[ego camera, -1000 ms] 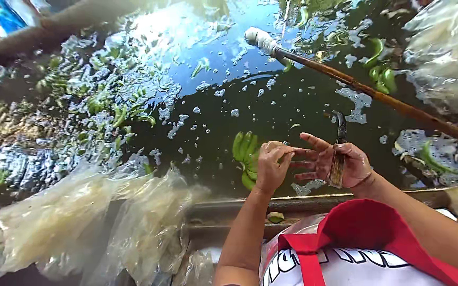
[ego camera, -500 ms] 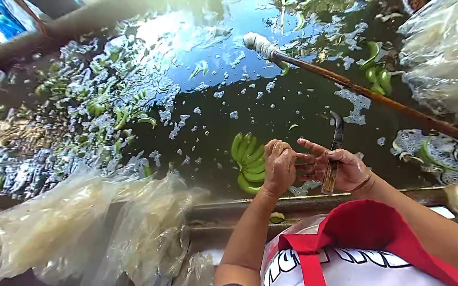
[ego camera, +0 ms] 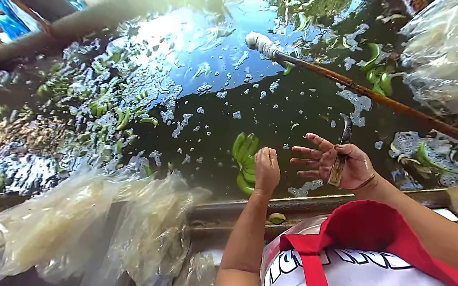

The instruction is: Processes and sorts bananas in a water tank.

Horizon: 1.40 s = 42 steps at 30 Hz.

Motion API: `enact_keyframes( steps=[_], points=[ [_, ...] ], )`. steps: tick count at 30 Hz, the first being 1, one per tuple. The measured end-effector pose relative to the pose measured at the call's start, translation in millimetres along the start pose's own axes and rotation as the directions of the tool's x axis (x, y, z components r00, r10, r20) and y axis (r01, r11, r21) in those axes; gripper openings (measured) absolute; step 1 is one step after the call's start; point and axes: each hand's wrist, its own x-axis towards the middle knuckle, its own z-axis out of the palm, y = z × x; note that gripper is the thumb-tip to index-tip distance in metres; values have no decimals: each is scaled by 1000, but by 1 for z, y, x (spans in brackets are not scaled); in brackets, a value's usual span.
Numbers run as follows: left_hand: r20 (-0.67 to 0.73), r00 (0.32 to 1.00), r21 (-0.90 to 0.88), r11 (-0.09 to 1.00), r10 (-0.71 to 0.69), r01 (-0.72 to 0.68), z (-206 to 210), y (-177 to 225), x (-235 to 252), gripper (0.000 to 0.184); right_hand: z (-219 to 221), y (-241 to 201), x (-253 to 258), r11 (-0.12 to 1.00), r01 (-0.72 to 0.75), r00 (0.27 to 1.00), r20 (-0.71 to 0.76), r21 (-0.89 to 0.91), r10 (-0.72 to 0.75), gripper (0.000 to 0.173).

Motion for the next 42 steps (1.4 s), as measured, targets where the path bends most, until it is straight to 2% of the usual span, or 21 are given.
enact_keyframes(
  steps=[6,9,13,20,26,29,33,38,42],
  points=[
    [-45,990,-12,990,137,-138,9,-4,-4,32,-3,1,1,999,29,999,30,27,-30,65],
    [-18,993,-6,993,115,-115,8,-3,-4,27,-5,-1,1,999,42,999,8,12,-42,58],
    [48,995,-29,996,83,-82,9,-5,-2,19,-7,-3,1,999,41,999,0,35,-41,61],
    [57,996,-73,995,71,-66,14,-11,-4,11,-10,-2,2,998,35,999,40,54,-37,58],
    [119,992,-83,996,-33,43,14,-18,-6,11,-15,-2,4,998,25,999,41,63,-28,58],
    [134,988,-61,994,-81,89,14,-22,-7,21,-17,-1,4,998,22,999,31,63,-24,57],
    [226,963,-5,988,-150,155,13,-27,-4,32,-17,-1,5,999,17,1000,-17,28,-16,56],
    [385,883,139,963,-268,231,14,-41,1,32,-23,2,8,1000,27,998,-59,-9,-28,51],
    [454,815,200,932,-361,301,22,-62,5,30,-40,8,14,1000,-18,976,-219,1,18,42]
  ],
)
